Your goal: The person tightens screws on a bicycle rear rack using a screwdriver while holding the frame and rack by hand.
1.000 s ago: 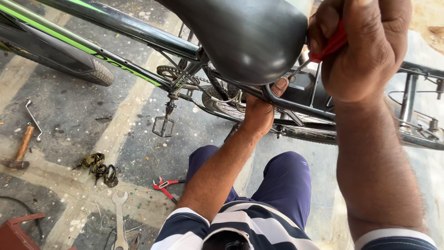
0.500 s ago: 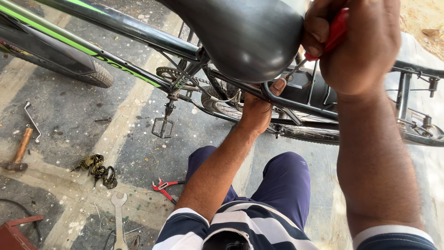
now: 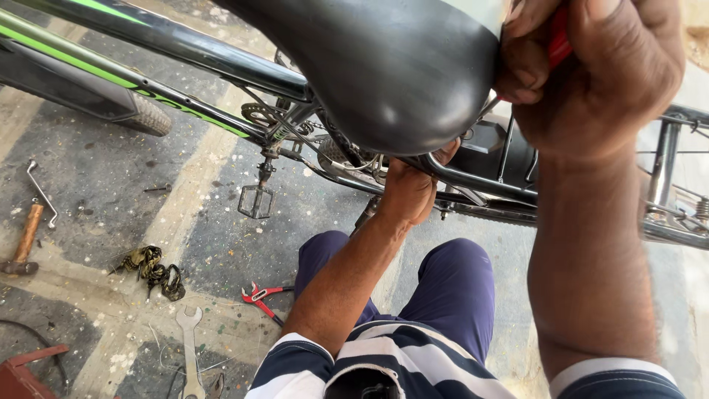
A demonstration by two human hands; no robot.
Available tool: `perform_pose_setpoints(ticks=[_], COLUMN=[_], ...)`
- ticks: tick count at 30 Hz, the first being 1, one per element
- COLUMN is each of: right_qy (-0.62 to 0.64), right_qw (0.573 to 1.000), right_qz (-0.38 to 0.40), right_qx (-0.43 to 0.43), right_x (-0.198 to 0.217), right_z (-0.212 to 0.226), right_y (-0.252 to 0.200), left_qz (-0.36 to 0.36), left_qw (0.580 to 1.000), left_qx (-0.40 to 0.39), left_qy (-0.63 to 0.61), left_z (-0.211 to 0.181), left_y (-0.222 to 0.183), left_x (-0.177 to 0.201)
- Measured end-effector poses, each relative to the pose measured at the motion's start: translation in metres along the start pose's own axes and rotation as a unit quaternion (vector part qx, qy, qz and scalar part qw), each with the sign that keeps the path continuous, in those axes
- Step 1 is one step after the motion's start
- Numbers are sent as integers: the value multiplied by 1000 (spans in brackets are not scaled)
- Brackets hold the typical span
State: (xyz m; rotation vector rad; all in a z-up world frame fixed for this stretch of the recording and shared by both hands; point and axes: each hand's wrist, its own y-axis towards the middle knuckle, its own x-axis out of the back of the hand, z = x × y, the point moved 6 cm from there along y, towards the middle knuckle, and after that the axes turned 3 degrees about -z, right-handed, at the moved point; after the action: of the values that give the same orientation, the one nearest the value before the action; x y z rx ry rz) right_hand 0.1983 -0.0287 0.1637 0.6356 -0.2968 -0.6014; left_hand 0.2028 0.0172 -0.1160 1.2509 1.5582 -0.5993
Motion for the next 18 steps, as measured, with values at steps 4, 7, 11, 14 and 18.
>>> perform_pose_setpoints(ticks=[4,7,11,14,18], right_qy=[-88,-159,-224,-184,-131], right_qw=[990,966,931,943,976], right_qz=[-89,-153,-215,-222,-126], right_qx=[65,132,192,167,120], right_x=[3,10,-1,-6,9], right_z=[-10,-26,-31,-30,-18], right_y=[-20,-25,-24,-26,-20], left_qz=[14,36,-4,-7,-14], left_qw=[1000,999,1000,1000,999], left_qx=[1,-12,2,5,-14], left_qy=[19,3,28,19,31], left_z=[18,24,18,6,-11], left_y=[1,-1,1,1,1], left_x=[25,32,21,5,-13])
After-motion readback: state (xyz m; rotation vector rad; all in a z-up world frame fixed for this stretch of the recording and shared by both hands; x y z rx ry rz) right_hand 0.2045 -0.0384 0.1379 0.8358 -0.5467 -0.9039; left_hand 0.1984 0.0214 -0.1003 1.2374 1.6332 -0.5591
